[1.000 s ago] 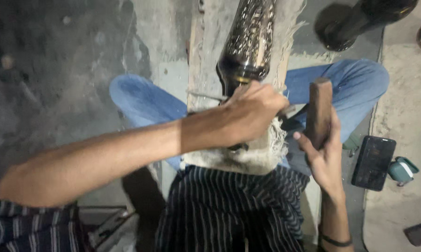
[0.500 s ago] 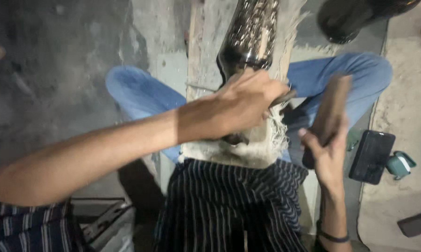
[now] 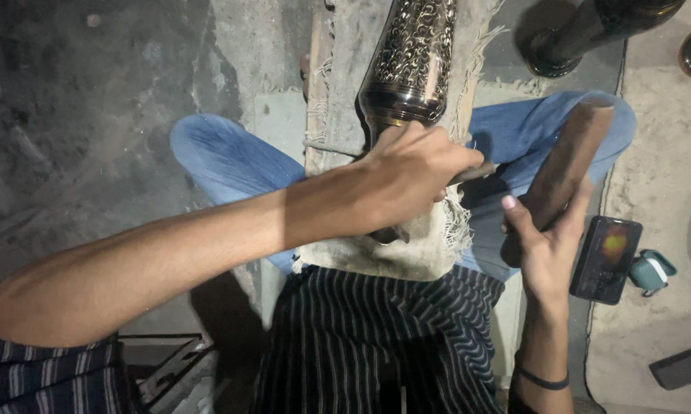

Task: The person sits cross-legged on the floor with an ornate brass vase resting on a cloth pad. They hold a steel punch against the vase's surface and strike it with a wooden mallet, repositioning the punch repeatedly to work the metal around the vase's body and neck.

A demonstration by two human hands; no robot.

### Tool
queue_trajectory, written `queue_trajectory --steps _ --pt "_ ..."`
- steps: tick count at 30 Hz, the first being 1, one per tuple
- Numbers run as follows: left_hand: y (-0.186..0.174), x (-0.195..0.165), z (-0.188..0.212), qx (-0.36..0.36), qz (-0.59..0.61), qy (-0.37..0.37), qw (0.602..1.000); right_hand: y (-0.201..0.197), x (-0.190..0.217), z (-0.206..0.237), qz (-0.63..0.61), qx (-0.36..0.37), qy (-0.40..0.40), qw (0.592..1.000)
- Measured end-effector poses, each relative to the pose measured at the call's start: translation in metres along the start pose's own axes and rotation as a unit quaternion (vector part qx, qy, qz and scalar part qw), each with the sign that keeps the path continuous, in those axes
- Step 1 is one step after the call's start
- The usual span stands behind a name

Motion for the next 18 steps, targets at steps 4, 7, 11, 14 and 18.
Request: queue_trajectory --steps 4,7,11,14,18 --pt "0.005 -0.001 -0.002 0.014 0.005 0.003 1.0 -0.002 0.02 0.008 0.117 -0.044 -0.147 0.981" --pt "0.0 -0.006 -0.001 0.001 0.003 0.011 1.0 0.017 0.013 0.008 0.193 0.052 -0.12 0.972" --pt "0.006 0.0 -0.002 0.056 -0.004 -0.084 0.995 0.013 0.005 0.004 0.065 0.057 -0.046 0.995" --pt "-0.001 -0.003 -0.004 0.05 -0.009 -0.077 0.996 0.006 0.026 0.005 0.124 0.017 -0.155 0.98" --pt "-0.022 -0.018 0.01 -0.054 0.018 0.012 0.998 -0.017 0.025 0.002 0.076 -0.052 -0.144 0.985"
Point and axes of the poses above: each hand's wrist, its own z-axis away from the middle knuckle, its own y-axis out of the palm, x = y × z, the point moved 9 cm from there along -z, towards the middle knuckle, and after that the axes turned 15 degrees about z, right-handed, at the moved point
